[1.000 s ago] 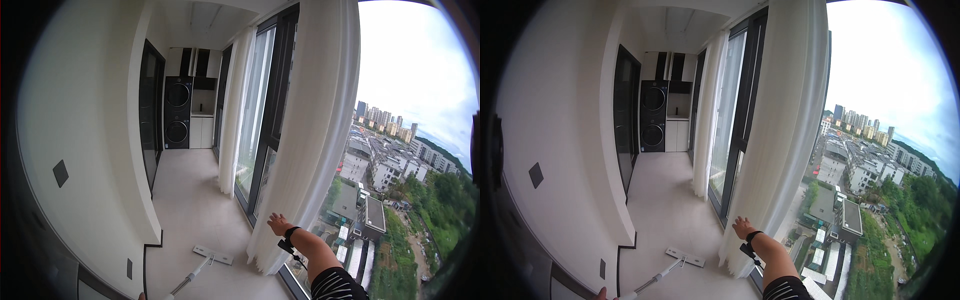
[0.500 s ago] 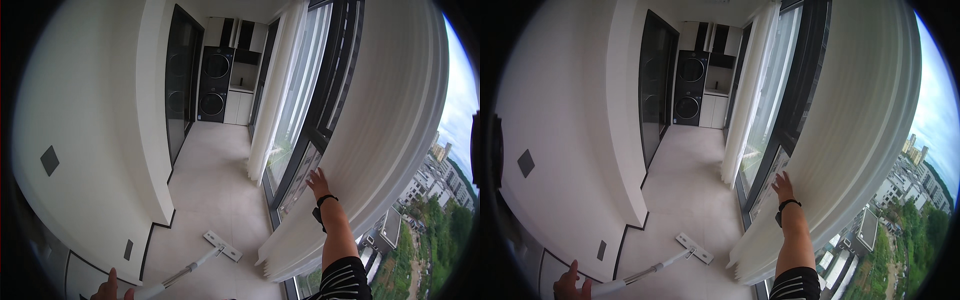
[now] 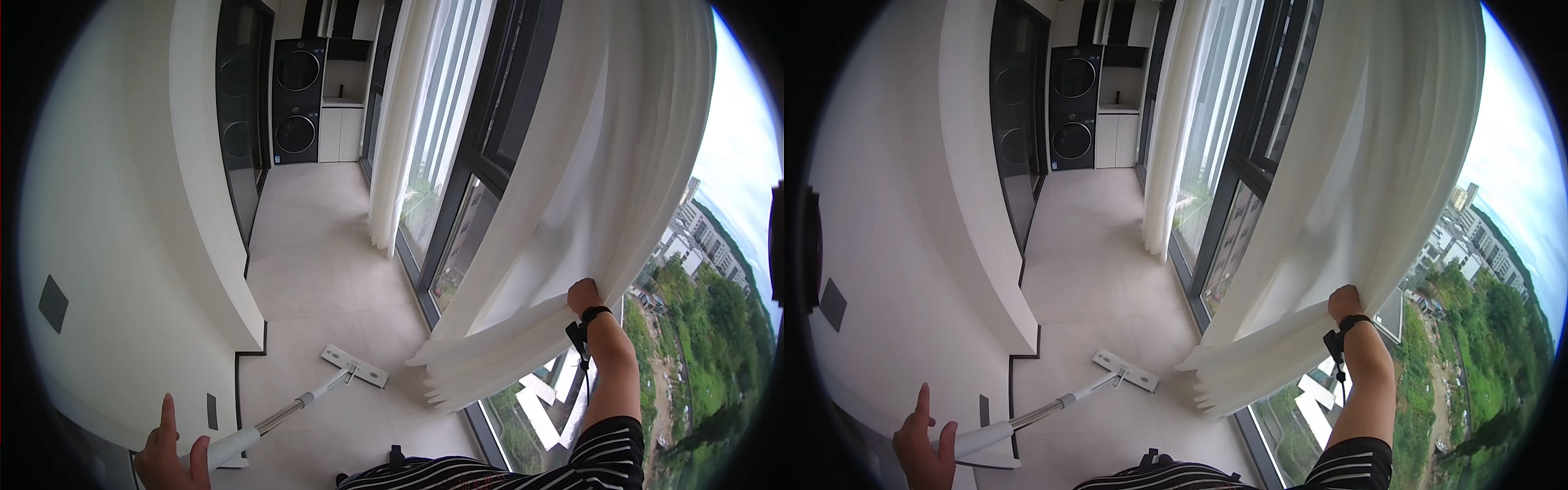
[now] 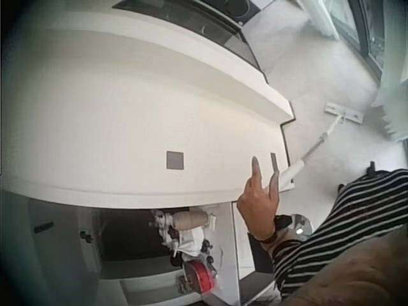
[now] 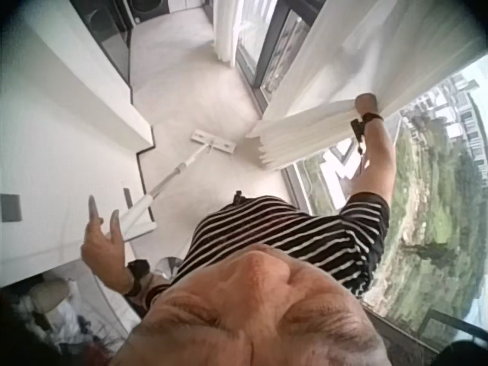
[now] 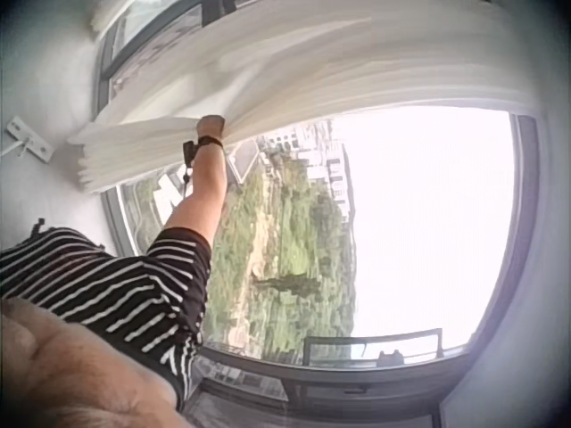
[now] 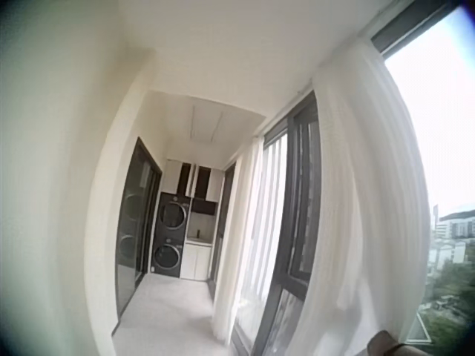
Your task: The recorder mops the floor of an apartment using a flat mop.
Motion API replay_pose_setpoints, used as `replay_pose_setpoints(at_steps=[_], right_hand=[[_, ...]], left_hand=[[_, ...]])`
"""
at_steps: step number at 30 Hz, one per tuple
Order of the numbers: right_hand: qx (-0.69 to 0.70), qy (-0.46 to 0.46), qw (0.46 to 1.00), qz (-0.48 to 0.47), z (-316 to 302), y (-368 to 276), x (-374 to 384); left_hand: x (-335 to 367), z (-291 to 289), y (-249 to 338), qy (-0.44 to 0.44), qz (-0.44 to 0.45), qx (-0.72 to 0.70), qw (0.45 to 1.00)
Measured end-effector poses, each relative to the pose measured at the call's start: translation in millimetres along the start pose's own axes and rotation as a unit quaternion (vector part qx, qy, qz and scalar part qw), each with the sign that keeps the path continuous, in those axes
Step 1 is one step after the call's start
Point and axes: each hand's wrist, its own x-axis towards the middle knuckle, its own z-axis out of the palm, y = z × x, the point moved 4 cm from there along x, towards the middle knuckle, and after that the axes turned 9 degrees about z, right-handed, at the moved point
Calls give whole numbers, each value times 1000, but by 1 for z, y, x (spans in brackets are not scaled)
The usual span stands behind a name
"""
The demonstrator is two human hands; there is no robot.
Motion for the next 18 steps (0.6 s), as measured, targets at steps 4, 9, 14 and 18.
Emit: replay_pose_setpoints(at_steps=[4, 9, 14, 18], right_hand=[[-28, -116, 990, 76, 73, 60, -80], [1, -251, 948, 195, 170, 122, -181], [-5, -399, 874, 278, 258, 168, -295], [23, -484, 807, 336, 229, 140, -365]], left_hand=[[12, -15, 3, -15, 51, 67, 996], [15, -11, -15, 6, 67, 63, 996], [20, -5, -37, 23, 55, 23, 998], [17, -12, -30, 42, 46, 45, 997]])
